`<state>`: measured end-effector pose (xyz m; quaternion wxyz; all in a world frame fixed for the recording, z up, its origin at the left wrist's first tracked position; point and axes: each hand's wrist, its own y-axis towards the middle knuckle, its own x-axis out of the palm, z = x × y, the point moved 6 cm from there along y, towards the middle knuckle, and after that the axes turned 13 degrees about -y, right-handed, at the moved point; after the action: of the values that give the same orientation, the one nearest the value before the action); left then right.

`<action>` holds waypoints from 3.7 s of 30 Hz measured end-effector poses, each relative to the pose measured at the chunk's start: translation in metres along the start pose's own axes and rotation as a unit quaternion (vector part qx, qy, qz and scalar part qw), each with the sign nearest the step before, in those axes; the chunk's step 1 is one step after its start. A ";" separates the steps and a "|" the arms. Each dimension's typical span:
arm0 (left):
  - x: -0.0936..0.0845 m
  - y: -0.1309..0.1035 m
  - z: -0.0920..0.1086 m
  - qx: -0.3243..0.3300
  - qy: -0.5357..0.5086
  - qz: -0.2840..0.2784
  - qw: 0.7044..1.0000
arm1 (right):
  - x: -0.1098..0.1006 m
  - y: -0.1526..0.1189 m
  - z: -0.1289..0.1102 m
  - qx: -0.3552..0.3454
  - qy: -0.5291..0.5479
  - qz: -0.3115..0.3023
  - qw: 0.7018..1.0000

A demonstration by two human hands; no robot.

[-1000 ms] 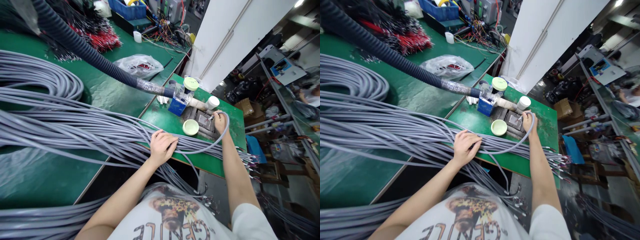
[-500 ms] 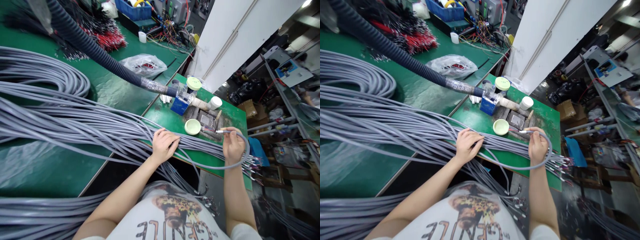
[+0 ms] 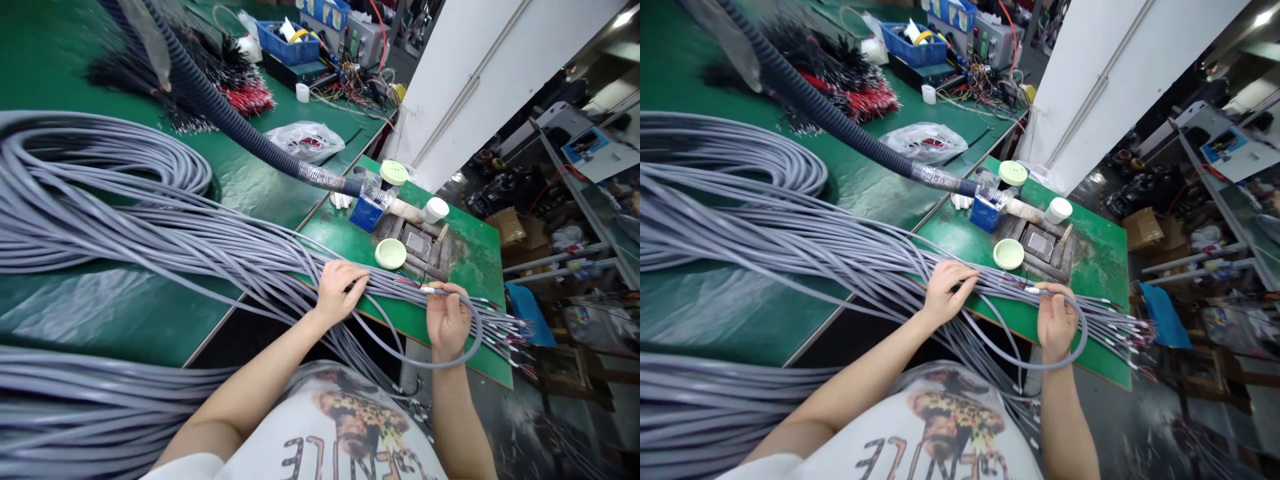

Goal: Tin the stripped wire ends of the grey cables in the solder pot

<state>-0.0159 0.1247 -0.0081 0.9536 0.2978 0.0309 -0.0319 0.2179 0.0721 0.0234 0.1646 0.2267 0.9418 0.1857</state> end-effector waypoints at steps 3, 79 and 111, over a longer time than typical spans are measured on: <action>0.024 -0.010 0.011 -0.126 -0.174 -0.042 0.976 | 0.003 -0.011 -0.019 -0.035 -0.056 0.024 0.998; 0.080 -0.048 0.012 -0.436 -0.449 -0.098 0.774 | 0.007 -0.090 -0.005 0.160 -0.122 -0.310 0.929; 0.079 -0.012 0.001 -0.381 -0.455 -0.148 0.791 | 0.019 -0.085 0.001 0.194 -0.101 -0.357 0.908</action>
<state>0.0616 0.1110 -0.0198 0.8773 -0.1469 -0.3531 -0.2898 0.1716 0.0112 -0.0176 0.2668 -0.0793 0.9557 -0.0953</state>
